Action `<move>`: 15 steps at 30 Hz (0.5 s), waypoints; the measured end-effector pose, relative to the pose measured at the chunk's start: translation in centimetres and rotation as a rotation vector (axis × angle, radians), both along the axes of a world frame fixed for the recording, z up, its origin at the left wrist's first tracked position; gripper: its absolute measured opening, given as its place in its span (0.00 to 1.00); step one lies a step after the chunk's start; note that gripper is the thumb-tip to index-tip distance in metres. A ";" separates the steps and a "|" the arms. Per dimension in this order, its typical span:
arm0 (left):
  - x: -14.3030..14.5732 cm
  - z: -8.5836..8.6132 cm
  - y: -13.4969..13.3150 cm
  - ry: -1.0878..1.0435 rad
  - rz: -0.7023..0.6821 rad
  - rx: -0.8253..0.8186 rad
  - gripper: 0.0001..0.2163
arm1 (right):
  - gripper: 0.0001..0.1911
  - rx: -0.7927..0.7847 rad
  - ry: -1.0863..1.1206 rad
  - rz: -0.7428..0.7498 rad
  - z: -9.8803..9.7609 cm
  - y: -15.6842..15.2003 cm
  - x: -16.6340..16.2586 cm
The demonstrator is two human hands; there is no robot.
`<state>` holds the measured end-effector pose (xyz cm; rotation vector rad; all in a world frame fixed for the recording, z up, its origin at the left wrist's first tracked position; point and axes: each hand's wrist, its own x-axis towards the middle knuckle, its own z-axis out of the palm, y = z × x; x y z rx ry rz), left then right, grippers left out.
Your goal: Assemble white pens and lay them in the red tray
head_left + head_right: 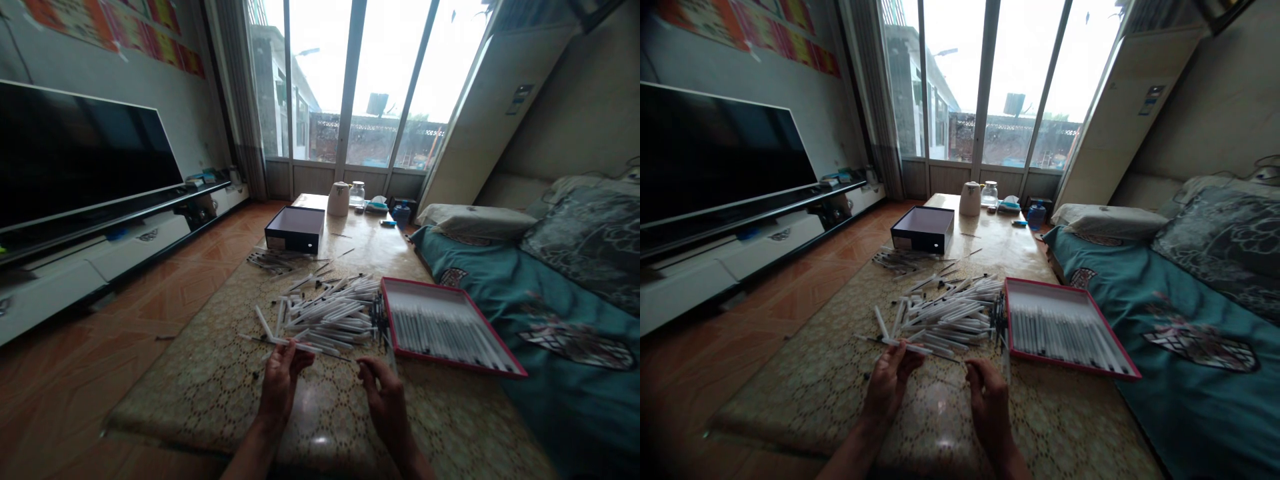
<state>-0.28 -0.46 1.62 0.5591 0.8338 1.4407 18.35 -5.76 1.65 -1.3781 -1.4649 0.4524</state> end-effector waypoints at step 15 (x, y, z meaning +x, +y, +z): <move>-0.4 -0.7 0.4 -0.302 -0.078 -0.252 0.03 | 0.13 -0.019 -0.199 -0.133 0.2 4.5 0.8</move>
